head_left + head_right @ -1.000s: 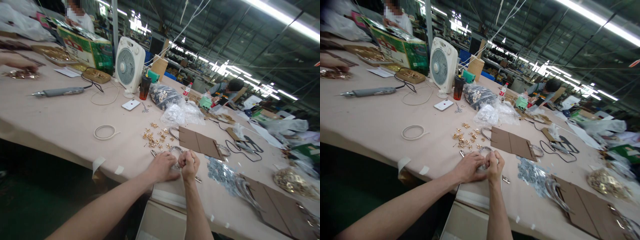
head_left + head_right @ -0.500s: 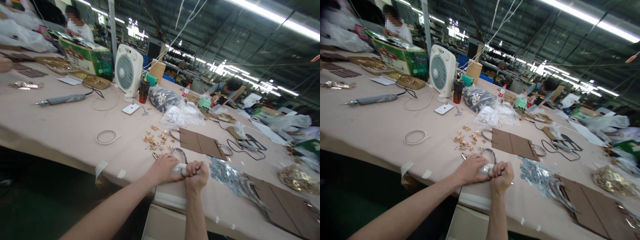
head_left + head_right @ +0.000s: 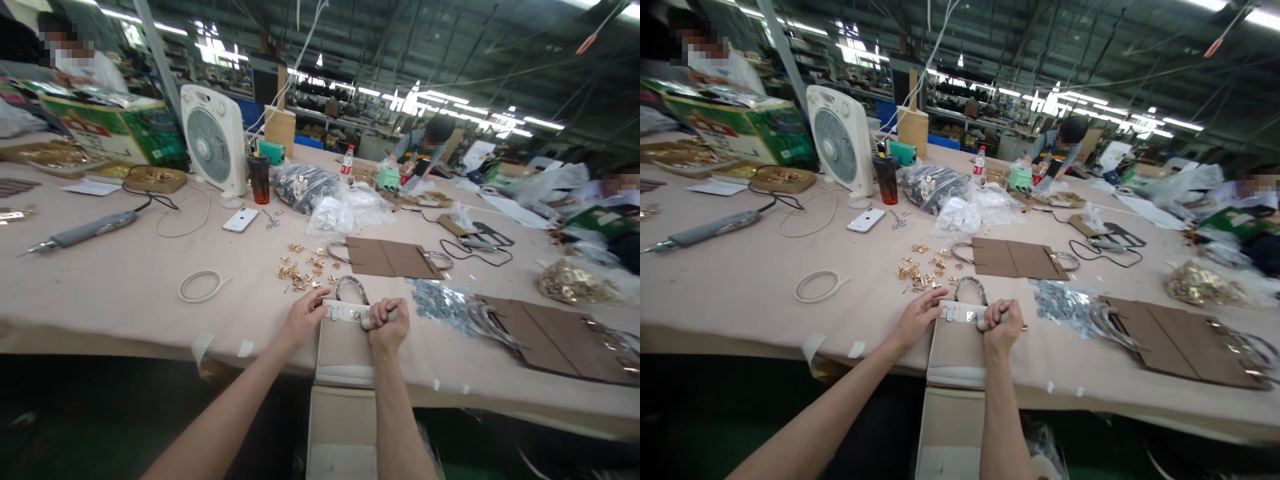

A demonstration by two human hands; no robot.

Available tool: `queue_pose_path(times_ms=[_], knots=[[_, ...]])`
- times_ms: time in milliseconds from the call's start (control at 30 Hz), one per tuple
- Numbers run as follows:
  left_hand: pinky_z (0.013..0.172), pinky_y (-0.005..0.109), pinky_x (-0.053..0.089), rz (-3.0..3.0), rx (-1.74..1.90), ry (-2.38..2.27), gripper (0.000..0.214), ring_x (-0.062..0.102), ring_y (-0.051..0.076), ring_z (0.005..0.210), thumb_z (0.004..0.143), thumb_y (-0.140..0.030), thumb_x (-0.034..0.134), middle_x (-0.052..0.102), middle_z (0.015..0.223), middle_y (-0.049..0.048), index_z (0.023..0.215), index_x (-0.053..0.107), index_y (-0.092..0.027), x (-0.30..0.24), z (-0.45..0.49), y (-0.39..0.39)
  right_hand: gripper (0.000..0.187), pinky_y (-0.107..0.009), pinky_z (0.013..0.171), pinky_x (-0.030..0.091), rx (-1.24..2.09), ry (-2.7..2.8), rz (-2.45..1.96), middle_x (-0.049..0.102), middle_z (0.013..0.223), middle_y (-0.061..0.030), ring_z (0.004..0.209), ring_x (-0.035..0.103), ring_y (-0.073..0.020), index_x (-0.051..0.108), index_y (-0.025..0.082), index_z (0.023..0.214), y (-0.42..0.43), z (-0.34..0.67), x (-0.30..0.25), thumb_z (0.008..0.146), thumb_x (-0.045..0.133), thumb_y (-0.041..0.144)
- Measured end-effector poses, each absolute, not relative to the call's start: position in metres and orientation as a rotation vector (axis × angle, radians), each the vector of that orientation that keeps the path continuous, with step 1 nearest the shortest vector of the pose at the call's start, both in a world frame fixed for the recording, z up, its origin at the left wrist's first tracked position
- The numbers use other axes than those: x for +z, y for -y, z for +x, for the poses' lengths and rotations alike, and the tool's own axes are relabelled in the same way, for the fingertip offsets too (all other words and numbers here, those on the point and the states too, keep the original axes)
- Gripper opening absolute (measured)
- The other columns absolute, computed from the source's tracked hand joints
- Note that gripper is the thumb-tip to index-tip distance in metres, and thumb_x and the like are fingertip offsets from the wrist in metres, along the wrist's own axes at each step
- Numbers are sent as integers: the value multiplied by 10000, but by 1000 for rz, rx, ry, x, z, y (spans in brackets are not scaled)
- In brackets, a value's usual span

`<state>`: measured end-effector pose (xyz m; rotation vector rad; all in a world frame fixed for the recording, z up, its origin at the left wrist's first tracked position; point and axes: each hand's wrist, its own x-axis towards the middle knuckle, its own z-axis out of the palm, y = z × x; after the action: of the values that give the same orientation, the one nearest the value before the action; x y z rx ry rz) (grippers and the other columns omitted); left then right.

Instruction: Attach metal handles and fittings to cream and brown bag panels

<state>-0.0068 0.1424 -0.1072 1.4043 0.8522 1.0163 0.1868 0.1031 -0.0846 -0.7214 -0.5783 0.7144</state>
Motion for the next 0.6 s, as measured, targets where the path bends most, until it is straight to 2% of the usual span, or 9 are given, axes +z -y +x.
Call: queue_pose_path(times_ms=[100,267,433,600], knots=[[1008,398,573,1291,1004,-846,448,710,240,1130,839,-256,676,723,1288,125,1276,654,-157,-112,-6,-145,397,-187,390,250,714,602,-718,366,512,108,380,281,-58,449,219,697,-102,186,-86,957,581,488],[964,366,586,1380,968,-911,498,730,226,1047,737,-221,779,763,1186,81,1226,699,-173,-113,-2,-146,400,-185,395,240,712,628,-731,372,520,104,384,286,-57,451,218,700,-102,184,-86,963,576,492],[896,339,588,1394,906,-910,458,735,215,957,704,-171,754,784,1087,78,1161,734,-151,-115,-3,-152,389,-187,397,243,706,645,-727,364,514,102,385,287,-61,455,219,701,-101,181,-86,970,561,479],[848,305,571,1472,867,-922,458,722,202,924,673,-137,732,790,1079,76,1129,762,-147,-116,-4,-158,370,-190,409,262,683,690,-717,385,529,95,397,301,-62,476,217,710,-97,180,-85,970,558,466]])
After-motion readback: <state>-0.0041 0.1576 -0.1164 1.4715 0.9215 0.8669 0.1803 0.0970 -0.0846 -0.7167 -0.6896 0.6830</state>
